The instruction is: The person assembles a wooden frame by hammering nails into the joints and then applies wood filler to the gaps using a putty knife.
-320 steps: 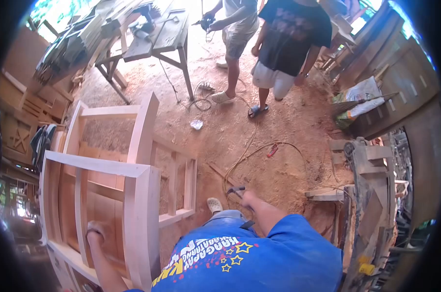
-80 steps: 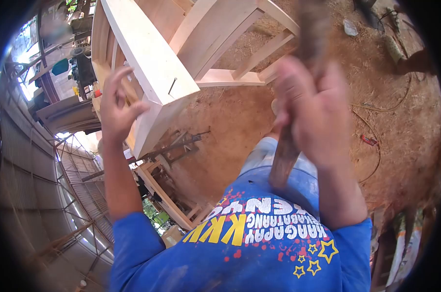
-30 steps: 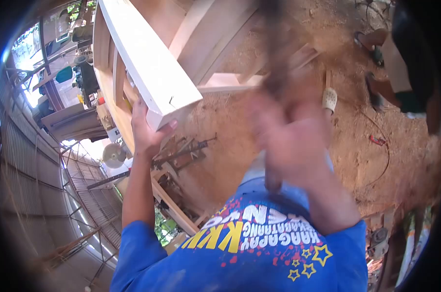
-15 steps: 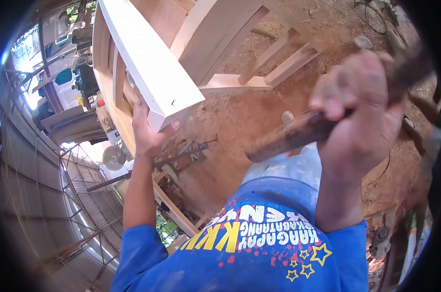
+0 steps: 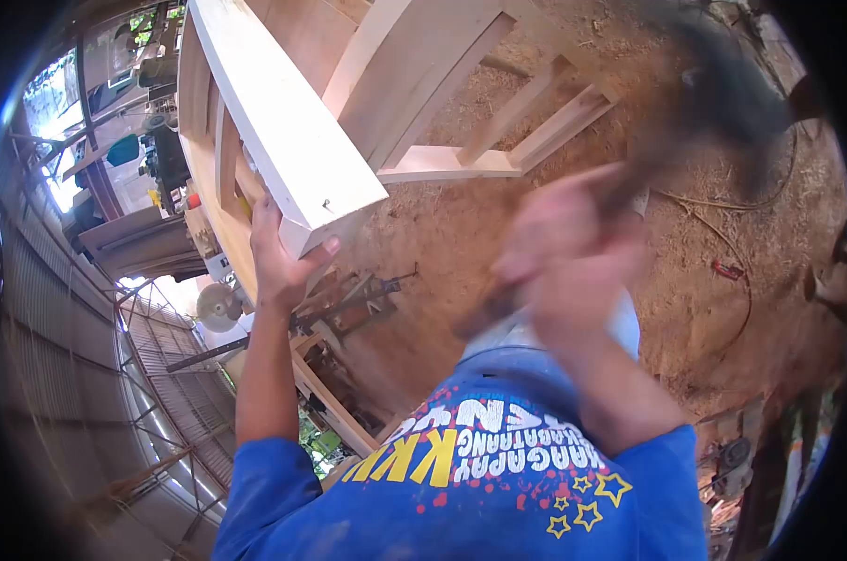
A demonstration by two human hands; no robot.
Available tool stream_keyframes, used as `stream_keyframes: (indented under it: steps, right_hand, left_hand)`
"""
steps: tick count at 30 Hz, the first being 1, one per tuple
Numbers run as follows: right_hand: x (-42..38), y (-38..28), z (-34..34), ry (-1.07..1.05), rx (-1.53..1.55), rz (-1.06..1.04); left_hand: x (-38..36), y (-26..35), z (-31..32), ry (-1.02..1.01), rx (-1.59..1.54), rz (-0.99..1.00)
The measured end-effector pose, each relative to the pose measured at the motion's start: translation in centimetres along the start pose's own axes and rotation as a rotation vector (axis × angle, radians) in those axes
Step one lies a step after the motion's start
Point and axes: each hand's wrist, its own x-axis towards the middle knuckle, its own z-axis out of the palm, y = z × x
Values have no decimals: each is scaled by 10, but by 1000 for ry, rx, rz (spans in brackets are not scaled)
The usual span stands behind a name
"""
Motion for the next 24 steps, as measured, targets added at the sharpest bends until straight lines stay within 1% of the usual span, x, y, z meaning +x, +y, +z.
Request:
stream_keyframes:
  steps: [1, 3, 5, 7, 8, 10, 11, 12, 13, 14, 15, 17, 18, 20, 23, 24]
  right_hand:
    - [-12, 28, 4, -161, -321, 106]
    - [-24, 35, 18, -313, -1056, 116]
    - [-14, 24, 22, -233, -928, -40]
    - [-4, 0, 23, 3, -412, -26]
    - [8, -12, 12, 12, -167, -159]
    - [13, -15, -1, 17, 44, -245]
    - [8, -5, -4, 14, 10, -209]
    - [-2, 11, -2, 2, -87, -85]
    - [-13, 34, 4, -121, -445, 12]
    - [-22, 48, 8, -273, -912, -58]
    - [-22, 49, 17, -304, -969, -25]
    - [-14, 32, 25, -264, -794, 182]
    - [-10, 24, 23, -183, -853, -15]
    - [4, 9, 30, 112, -118, -27]
    - [8, 12, 25, 201, -20, -202]
    - [-5, 27, 24, 225, -150, 20]
  left_hand:
    - [-1, 0, -1, 5, 1, -22]
    - [-4, 1, -1, -7, -1, -64]
    - [4, -1, 4, 15, -39, -13]
    - [-4, -3, 0, -21, -21, -6]
    - [-1, -3, -1, -36, 1, 7]
    - [-2, -6, -2, -34, 12, 9]
    - [-2, -8, -1, -14, 1, 7]
    - [-1, -7, 1, 6, -10, 10]
    - [-1, -6, 2, 17, -6, 2]
    - [-4, -3, 1, 17, 0, -10]
    - [-5, 0, 0, 13, 4, -16]
    - [4, 4, 2, 24, -20, 24]
    - [-1, 3, 0, 13, -28, 23]
    - [-4, -6, -1, 6, -8, 33]
    - [-3, -15, 0, 10, 13, 66]
    - [-2, -15, 1, 12, 24, 78]
